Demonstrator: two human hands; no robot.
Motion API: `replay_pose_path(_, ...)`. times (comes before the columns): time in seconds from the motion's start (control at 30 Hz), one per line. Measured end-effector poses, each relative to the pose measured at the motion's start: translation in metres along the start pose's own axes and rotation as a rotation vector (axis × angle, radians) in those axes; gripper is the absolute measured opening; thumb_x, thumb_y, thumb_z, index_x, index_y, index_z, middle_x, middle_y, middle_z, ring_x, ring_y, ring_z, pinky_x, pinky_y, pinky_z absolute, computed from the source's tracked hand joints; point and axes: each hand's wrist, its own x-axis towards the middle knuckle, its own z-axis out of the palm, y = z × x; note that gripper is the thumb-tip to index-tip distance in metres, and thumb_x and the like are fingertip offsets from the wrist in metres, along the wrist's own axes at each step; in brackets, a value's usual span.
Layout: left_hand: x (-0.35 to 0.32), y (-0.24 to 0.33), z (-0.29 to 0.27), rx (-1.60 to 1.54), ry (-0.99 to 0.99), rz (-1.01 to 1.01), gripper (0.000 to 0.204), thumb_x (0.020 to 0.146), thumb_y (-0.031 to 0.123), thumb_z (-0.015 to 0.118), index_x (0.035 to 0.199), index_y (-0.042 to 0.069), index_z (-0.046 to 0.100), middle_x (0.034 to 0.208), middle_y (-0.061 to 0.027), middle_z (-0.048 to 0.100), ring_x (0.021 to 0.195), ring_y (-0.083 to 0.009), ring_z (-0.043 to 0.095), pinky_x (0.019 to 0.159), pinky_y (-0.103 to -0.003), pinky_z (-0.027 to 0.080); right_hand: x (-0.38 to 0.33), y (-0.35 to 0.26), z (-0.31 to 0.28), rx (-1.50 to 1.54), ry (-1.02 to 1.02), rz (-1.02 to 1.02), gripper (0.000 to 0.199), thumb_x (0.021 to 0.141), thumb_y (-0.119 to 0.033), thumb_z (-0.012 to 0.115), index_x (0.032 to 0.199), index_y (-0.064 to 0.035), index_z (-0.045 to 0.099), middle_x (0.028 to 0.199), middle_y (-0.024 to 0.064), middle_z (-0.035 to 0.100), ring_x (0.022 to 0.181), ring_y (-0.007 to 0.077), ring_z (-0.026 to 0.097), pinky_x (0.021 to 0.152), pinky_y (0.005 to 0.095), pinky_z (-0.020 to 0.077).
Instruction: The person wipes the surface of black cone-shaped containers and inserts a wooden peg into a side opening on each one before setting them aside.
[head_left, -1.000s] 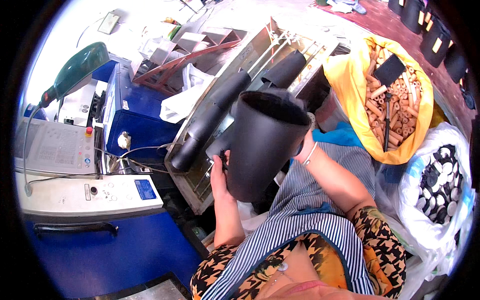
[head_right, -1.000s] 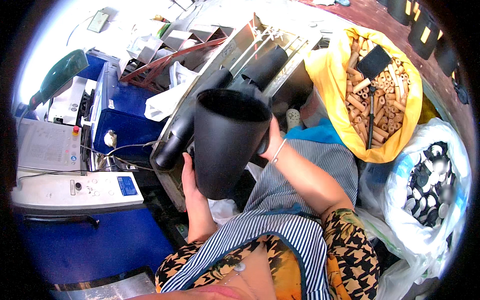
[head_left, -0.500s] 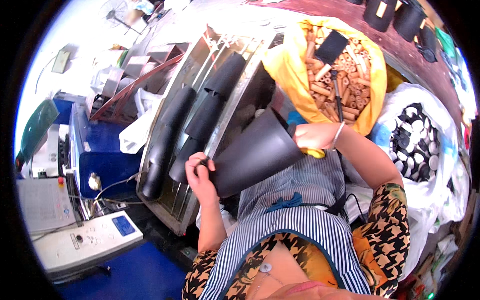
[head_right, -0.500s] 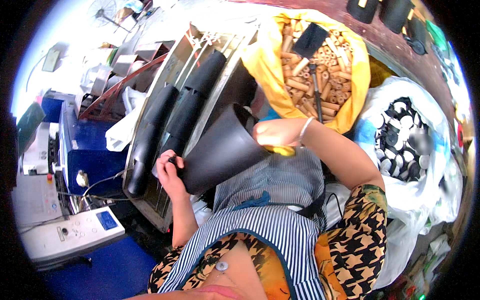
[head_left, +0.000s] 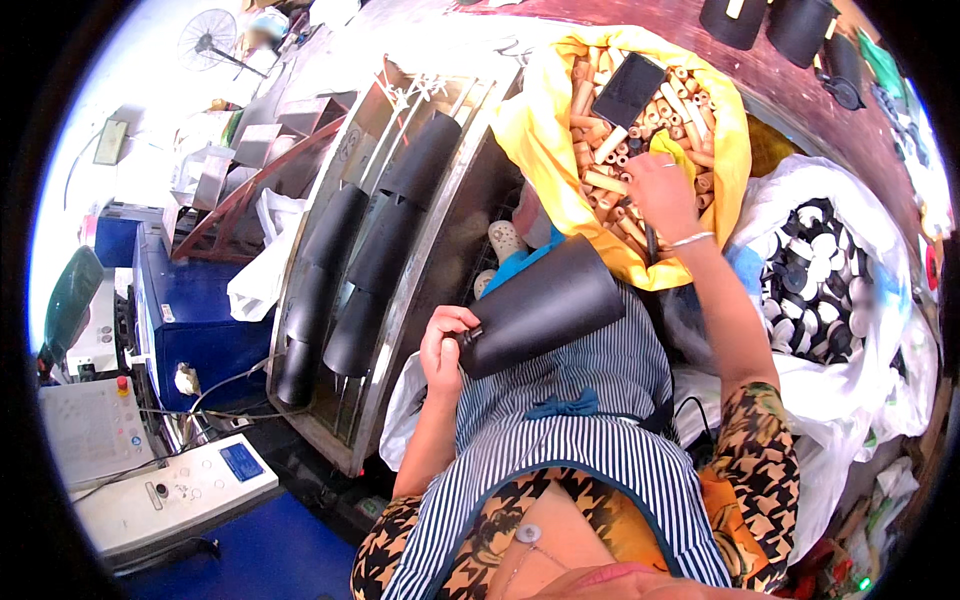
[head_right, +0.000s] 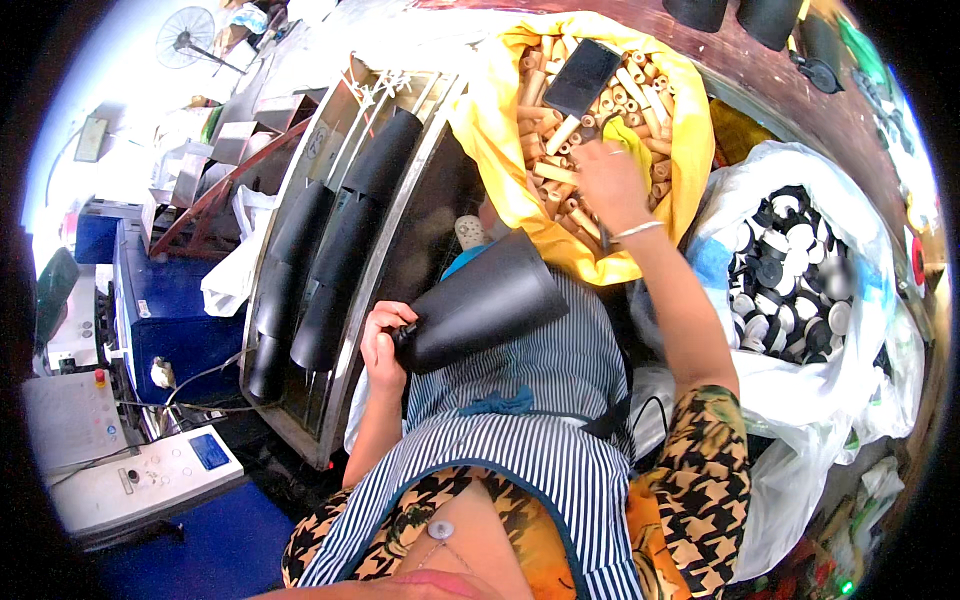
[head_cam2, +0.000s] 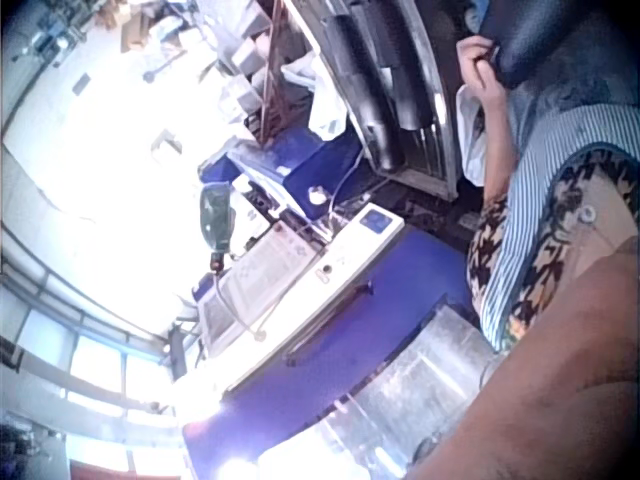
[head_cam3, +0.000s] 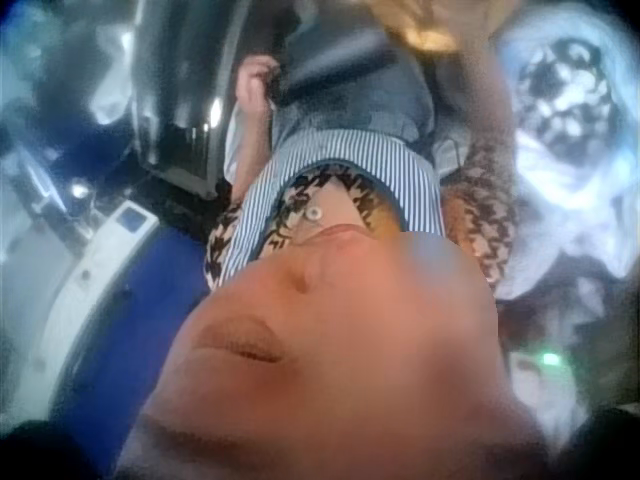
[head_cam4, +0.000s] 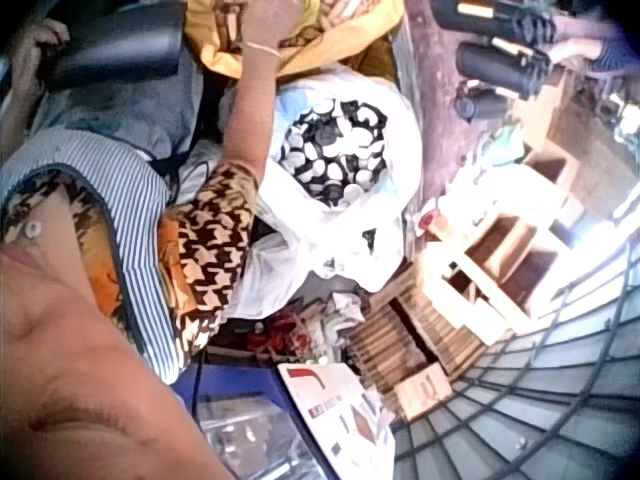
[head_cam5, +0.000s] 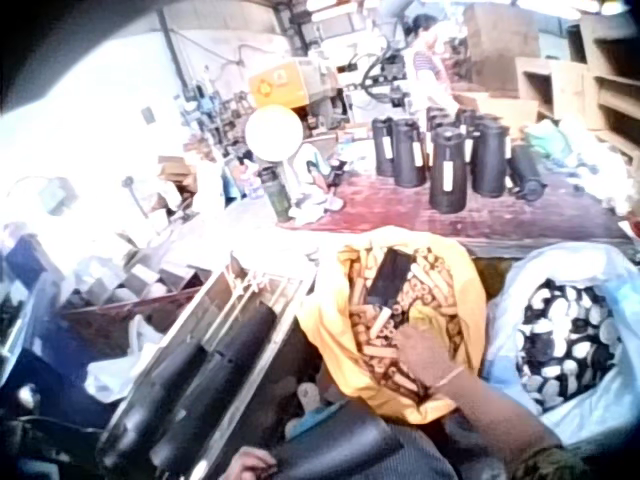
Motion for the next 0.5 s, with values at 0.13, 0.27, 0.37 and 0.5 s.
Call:
replay_pose_path(0.13, 0.004, 0.005, 0.008, -0.217, 0.131, -0.169, 0.042, 0.102, 0.027, 0.036, 0.075, -0.001, 0.053, 0.095, -0.0167, 0.059, 0.088, -0.0208, 0.054, 0.083, -0.033, 0.042, 0.011, -0.013, 0.059, 0.094, -0.021, 0.009, 0.024, 0.076, -0.014, 0.069, 0.098, -0.0060, 0.062, 0.097, 0.0110, 0.065, 0.101, 0.0322, 0.059, 0.086, 0.0406, 0.0493)
replay_pose_path(0.27, 0.001, 0.012, 0.007, -0.121, 0.194, -0.315, 0.051, 0.104, 0.027, 0.031, 0.071, -0.002, 0.056, 0.094, -0.0165, 0.059, 0.086, -0.0204, 0.053, 0.082, -0.031, 0.041, 0.009, -0.011, 0.043, 0.355, -0.038, -0.012, 0.027, 0.077, -0.012, 0.068, 0.103, -0.0078, 0.063, 0.100, 0.0117, 0.064, 0.102, 0.0323, 0.058, 0.088, 0.0409, 0.0481)
replay_pose_path(0.37, 0.001, 0.017, 0.010, -0.163, 0.263, -0.331, 0.058, 0.106, 0.029, 0.029, 0.066, -0.002, 0.056, 0.089, -0.0159, 0.060, 0.083, -0.0193, 0.053, 0.079, -0.031, 0.041, -0.004, -0.037, -0.028, 0.583, 0.086, -0.044, 0.029, 0.078, -0.011, 0.068, 0.107, -0.0088, 0.063, 0.100, 0.0110, 0.063, 0.101, 0.0323, 0.057, 0.087, 0.0415, 0.0474)
replay_pose_path(0.5, 0.002, 0.011, 0.007, -0.181, 0.290, -0.304, 0.070, 0.107, 0.036, 0.023, 0.058, -0.002, 0.056, 0.081, -0.0144, 0.060, 0.080, -0.0203, 0.053, 0.078, -0.033, 0.040, -0.018, -0.092, -0.109, 0.616, 0.015, -0.236, 0.030, 0.078, -0.011, 0.069, 0.108, -0.0090, 0.063, 0.100, 0.0089, 0.062, 0.096, 0.0303, 0.057, 0.084, 0.0404, 0.0476)
